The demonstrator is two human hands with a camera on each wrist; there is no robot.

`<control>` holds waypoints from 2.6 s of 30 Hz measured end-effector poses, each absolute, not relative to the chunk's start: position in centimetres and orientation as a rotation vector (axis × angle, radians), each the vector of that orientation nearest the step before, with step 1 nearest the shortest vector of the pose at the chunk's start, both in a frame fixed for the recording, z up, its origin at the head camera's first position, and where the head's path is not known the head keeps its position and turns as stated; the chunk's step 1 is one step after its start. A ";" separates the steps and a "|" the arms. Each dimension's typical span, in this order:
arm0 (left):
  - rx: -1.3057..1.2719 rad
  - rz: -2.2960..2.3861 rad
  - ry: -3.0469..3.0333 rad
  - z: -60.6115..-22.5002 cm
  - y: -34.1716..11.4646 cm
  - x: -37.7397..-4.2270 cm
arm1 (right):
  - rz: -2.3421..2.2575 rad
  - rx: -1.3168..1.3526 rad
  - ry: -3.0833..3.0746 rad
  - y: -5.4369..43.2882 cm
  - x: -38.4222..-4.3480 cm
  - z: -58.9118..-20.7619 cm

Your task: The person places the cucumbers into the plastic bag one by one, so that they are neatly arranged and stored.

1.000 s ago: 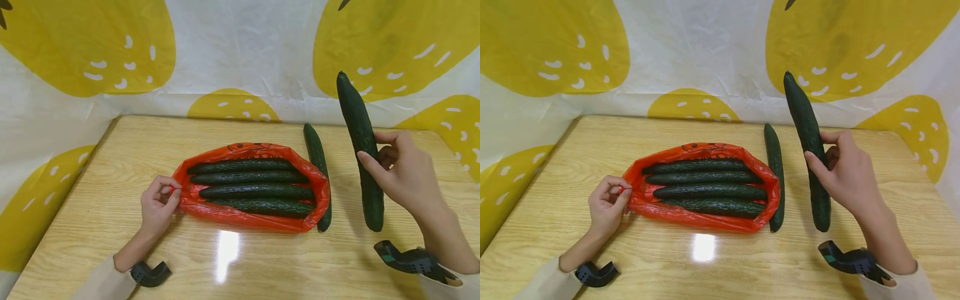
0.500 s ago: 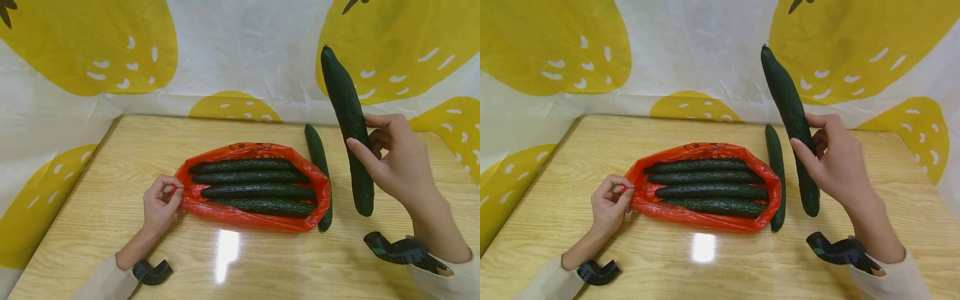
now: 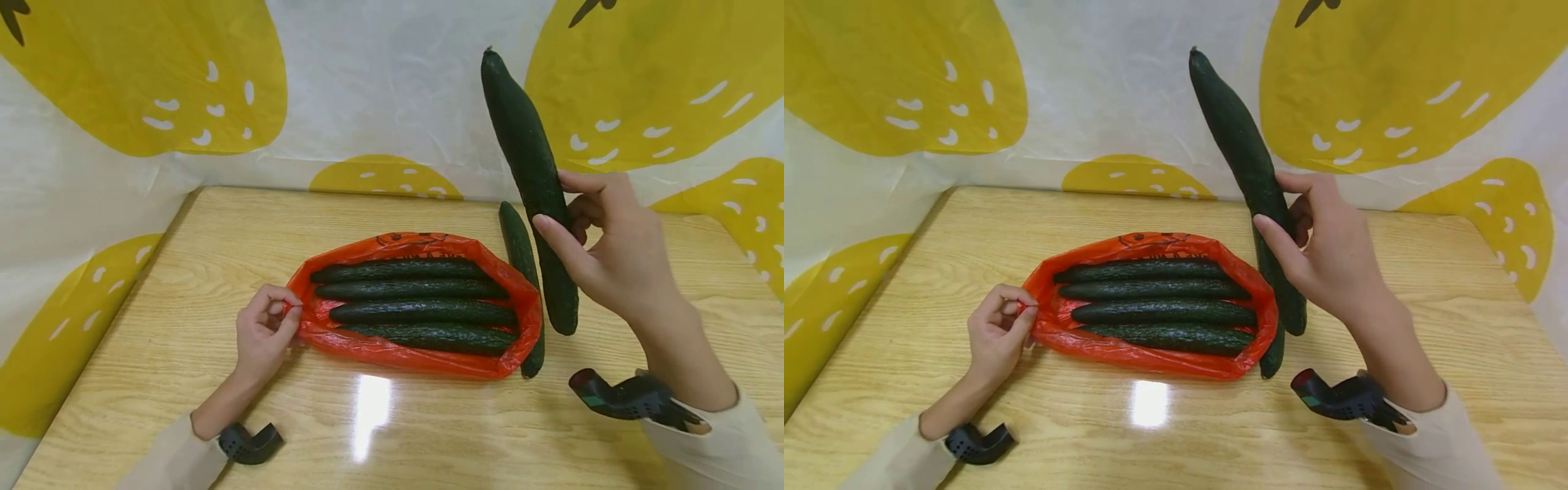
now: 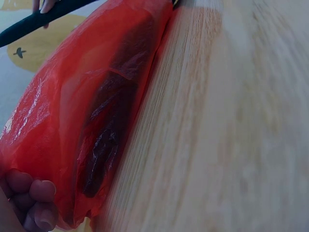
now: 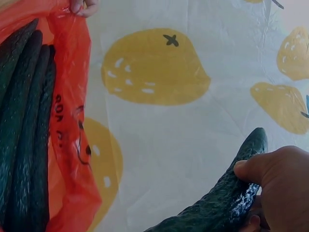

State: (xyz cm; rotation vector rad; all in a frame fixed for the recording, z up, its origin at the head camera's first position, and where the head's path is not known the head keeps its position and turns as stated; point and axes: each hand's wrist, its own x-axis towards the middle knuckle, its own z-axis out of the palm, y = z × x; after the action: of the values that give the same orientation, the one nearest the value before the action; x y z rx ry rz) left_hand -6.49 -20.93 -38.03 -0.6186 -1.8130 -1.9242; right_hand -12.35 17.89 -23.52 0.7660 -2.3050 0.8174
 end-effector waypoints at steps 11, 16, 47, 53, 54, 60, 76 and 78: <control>-0.613 -1.897 -1.829 -38.2 -21.0 -6.5 | 0.820 0.909 -2.213 14.6 -12.7 -23.1; -0.610 -1.895 -1.827 -38.3 -21.0 -6.5 | 0.839 1.027 -2.167 12.9 -12.9 -23.6; -0.595 -1.916 -1.844 -38.2 -21.0 -6.5 | 0.757 1.292 -2.211 11.9 -13.6 -29.3; -0.596 -1.915 -1.845 -38.2 -21.0 -6.5 | 0.698 1.339 -2.329 12.2 -13.5 -29.6; -0.595 -1.911 -1.845 -38.2 -20.9 -6.5 | 0.690 1.353 -2.345 12.2 -13.5 -29.7; -0.601 -1.902 -1.844 -38.3 -20.9 -6.5 | 0.639 1.483 -2.368 12.2 -13.5 -29.9; -0.551 -1.959 -1.820 -37.9 -20.8 -6.4 | 0.352 1.686 -2.329 11.6 -12.9 -30.6; -0.536 -1.960 -1.820 -37.9 -20.9 -6.4 | 0.341 1.698 -2.337 11.6 -12.8 -30.6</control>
State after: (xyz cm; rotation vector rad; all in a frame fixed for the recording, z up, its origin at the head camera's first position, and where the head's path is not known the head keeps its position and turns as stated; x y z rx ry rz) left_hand -6.38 -20.85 -37.93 -0.5364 -1.8203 -1.9604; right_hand -12.83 11.55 -30.57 1.6983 -2.3369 0.3410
